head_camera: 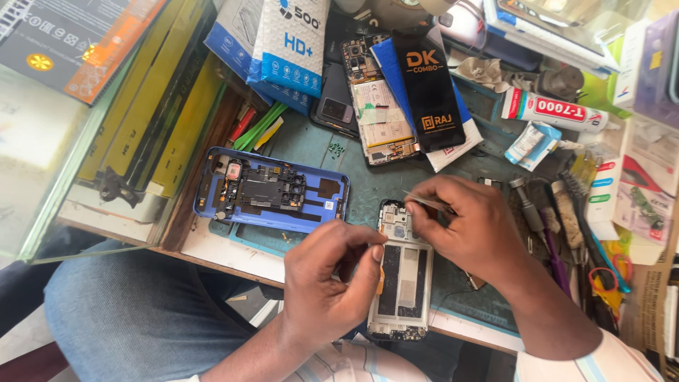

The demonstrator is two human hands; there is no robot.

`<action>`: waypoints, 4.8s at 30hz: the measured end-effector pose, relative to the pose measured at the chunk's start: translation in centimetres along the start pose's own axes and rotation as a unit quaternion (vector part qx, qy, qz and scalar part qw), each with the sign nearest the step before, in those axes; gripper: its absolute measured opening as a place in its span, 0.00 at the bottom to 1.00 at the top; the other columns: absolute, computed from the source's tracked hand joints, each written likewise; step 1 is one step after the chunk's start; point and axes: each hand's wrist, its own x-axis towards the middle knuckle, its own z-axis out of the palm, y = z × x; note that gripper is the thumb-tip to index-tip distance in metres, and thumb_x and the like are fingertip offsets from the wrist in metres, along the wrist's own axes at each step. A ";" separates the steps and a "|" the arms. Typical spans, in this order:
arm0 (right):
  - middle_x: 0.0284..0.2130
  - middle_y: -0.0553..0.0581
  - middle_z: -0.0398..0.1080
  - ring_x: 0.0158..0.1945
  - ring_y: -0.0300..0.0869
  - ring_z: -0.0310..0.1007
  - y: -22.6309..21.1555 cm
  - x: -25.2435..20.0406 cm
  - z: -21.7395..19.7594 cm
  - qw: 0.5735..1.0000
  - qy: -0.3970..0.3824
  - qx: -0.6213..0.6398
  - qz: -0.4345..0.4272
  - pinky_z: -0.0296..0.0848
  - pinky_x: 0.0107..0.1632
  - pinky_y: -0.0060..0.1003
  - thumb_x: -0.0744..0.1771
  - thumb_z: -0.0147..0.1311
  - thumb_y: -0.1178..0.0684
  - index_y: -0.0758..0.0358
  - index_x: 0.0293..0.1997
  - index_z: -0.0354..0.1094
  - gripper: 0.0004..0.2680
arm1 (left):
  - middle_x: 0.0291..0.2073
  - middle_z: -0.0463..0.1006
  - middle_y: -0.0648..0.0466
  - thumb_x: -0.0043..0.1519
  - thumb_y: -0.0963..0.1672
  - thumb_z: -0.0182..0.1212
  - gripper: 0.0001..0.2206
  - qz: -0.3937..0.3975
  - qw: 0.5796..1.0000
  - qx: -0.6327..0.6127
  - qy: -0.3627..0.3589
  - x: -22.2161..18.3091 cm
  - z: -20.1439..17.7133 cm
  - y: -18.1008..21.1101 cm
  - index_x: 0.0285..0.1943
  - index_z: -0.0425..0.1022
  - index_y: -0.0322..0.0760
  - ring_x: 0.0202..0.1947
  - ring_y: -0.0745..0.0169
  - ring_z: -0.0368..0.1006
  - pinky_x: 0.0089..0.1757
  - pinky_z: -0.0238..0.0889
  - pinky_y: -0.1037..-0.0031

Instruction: The person uses tweezers to remove and reposition small internal components inside a disassembled smartphone. They then apply adhesive along the edges of the phone's frame using a tube.

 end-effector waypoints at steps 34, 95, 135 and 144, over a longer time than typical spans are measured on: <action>0.32 0.55 0.75 0.29 0.34 0.73 -0.6 -0.6 -1.3 0.998 0.023 0.030 0.048 0.71 0.31 0.30 0.67 0.58 0.58 0.60 0.60 0.70 0.14 | 0.28 0.74 0.53 0.58 0.40 0.66 0.06 0.078 0.986 0.117 -0.092 0.3 -0.1 -0.2 0.43 0.78 0.37 0.30 0.53 0.75 0.36 0.68 0.64; 0.34 0.53 0.82 0.36 0.35 0.81 1.1 -0.5 -0.7 0.991 0.040 0.106 0.064 0.76 0.40 0.31 0.63 0.66 0.57 0.61 0.40 0.80 0.05 | 0.30 0.73 0.46 0.61 0.42 0.62 0.19 0.013 0.954 0.266 -0.134 1.2 2.0 -0.3 0.60 0.74 0.25 0.29 0.49 0.74 0.32 0.68 0.62; 0.34 0.53 0.81 0.36 0.35 0.82 1.0 -0.6 -0.6 0.995 0.039 0.082 0.036 0.77 0.39 0.31 0.63 0.66 0.56 0.61 0.40 0.79 0.05 | 0.32 0.74 0.46 0.61 0.43 0.62 0.19 0.015 0.953 0.268 -0.139 1.2 2.0 -0.2 0.60 0.73 0.26 0.31 0.48 0.75 0.33 0.69 0.61; 0.33 0.53 0.81 0.35 0.35 0.81 1.0 -0.5 -0.4 0.991 0.042 0.103 0.072 0.76 0.38 0.30 0.63 0.66 0.56 0.61 0.40 0.79 0.05 | 0.32 0.74 0.46 0.60 0.43 0.62 0.20 0.016 0.953 0.269 -0.138 1.2 2.0 -0.2 0.60 0.74 0.26 0.31 0.47 0.75 0.33 0.69 0.61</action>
